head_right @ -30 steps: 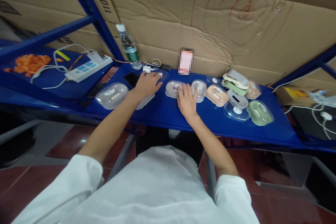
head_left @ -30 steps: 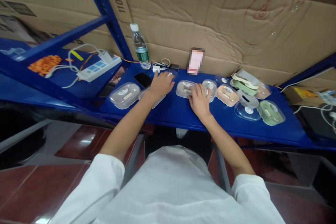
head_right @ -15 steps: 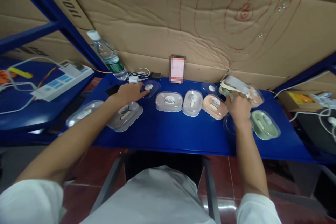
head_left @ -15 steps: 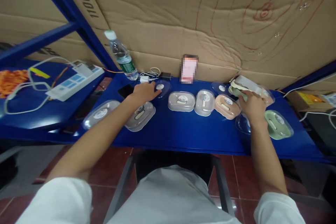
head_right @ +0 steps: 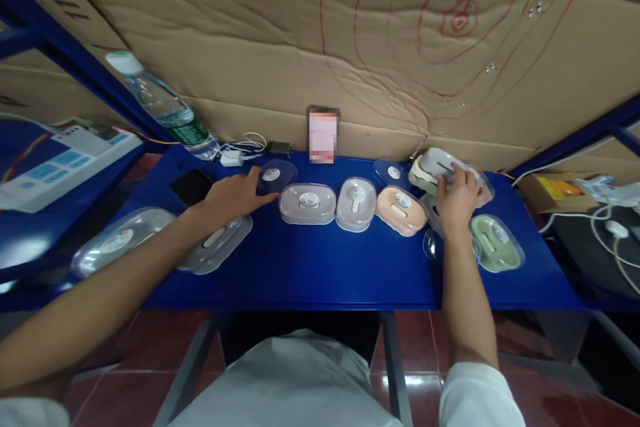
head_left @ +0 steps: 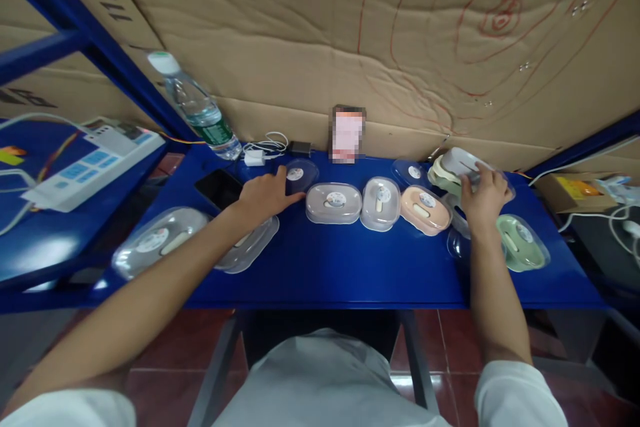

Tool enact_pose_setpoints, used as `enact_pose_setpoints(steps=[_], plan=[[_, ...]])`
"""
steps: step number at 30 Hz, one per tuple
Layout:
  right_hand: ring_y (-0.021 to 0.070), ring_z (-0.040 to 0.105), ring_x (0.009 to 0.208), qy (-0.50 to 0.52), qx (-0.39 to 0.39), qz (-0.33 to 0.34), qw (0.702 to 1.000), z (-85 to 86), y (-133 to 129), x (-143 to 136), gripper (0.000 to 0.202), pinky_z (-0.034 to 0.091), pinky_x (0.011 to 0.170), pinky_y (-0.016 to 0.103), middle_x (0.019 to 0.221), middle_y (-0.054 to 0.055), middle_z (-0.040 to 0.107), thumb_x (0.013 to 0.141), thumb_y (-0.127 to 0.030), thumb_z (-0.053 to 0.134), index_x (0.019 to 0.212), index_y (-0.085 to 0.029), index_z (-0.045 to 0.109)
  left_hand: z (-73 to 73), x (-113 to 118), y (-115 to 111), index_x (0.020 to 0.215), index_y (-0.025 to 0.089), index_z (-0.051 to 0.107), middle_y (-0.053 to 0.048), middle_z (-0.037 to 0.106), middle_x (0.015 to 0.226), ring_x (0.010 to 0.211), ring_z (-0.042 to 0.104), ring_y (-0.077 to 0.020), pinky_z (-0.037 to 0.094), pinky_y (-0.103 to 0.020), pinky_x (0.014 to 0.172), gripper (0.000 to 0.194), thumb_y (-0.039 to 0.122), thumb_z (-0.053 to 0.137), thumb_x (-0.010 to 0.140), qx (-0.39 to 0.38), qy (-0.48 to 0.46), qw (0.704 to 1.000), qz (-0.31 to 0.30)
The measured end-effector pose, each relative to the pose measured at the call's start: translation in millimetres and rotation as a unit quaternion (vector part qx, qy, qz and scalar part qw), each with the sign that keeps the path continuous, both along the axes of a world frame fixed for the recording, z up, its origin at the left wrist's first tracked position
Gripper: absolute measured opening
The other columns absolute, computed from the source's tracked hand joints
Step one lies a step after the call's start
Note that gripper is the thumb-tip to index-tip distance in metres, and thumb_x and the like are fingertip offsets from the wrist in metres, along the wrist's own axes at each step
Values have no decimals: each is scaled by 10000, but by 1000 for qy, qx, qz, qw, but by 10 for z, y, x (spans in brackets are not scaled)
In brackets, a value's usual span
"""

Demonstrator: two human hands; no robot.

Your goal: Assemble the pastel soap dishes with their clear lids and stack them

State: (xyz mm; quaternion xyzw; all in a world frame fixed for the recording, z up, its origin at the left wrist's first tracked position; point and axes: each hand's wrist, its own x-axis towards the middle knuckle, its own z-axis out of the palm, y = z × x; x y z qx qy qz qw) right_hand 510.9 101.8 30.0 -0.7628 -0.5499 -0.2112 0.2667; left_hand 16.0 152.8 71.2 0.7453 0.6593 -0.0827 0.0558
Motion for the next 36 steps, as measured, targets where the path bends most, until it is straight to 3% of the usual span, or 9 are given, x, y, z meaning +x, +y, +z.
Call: enact_pose_setpoints(steps=[3,7,12,17,22,25,28,32,36], plan=[[388,643,1182,10,35,49,998,53,-8,49,434,472,1045,589,1194,204,721,1018,-455,542,1237,-149,757,17,-30,11,1535,142,444,-243,719,1272,1205,716,-431,553,-461,970,739,584,634,973,21,-33,999,-14],[302,674,1146,5,97,148,984,345,-149,-26,411,522,1049,478,1160,159,734,1033,-504,595,1201,-173,772,181,-127,-124,1474,153,539,-240,675,1329,1204,707,-424,556,-463,976,654,547,651,963,96,-46,994,3],[271,677,1168,27,216,252,943,586,-769,-558,290,522,1075,483,1160,152,743,1043,-398,669,1224,-186,751,455,-303,-557,1401,171,630,-203,685,1308,1129,729,-414,581,-472,929,604,585,658,962,211,-67,975,10],[226,732,1112,23,33,445,895,99,-1598,-1539,251,568,1107,470,1150,48,766,994,-255,749,1240,-300,756,448,-413,-1279,1369,243,666,-141,720,1304,1171,729,-373,600,-428,910,565,637,682,964,328,-155,932,-7],[244,709,1219,59,-59,461,884,-365,-1909,-1900,319,501,1205,557,1248,65,751,1049,-238,645,1355,-309,702,-57,-231,-2264,1343,229,650,-139,730,1355,1155,756,-313,609,-401,977,561,615,747,947,390,-248,873,-153],[279,633,1369,69,-52,416,905,-285,-1795,-1633,347,485,1212,557,1417,96,695,1064,-272,606,1403,-290,678,-443,-138,-2565,1349,196,637,-169,728,1357,1134,766,-310,623,-393,950,554,566,759,955,375,-264,872,-172],[275,610,1397,53,-35,346,936,-31,-1457,-1176,344,475,1209,514,1436,109,690,1085,-324,541,1388,-252,688,-704,-128,-2533,1357,193,628,-181,716,1381,1125,765,-345,627,-431,926,515,519,745,976,367,-247,887,-130],[298,635,1336,6,-45,254,966,265,-746,-652,392,464,1181,517,1379,177,718,1070,-372,505,1317,-153,715,-814,-117,-2287,1456,187,565,-218,628,1512,1281,696,-409,601,-526,1009,524,488,645,1035,298,-257,914,-101],[342,648,1276,-21,-153,141,978,318,-140,-453,398,478,1116,559,1337,184,740,976,-348,607,1298,-151,732,-817,-61,-2136,1590,208,450,-238,446,1674,1476,548,-423,545,-590,1104,556,383,552,1073,275,-272,919,-78]])
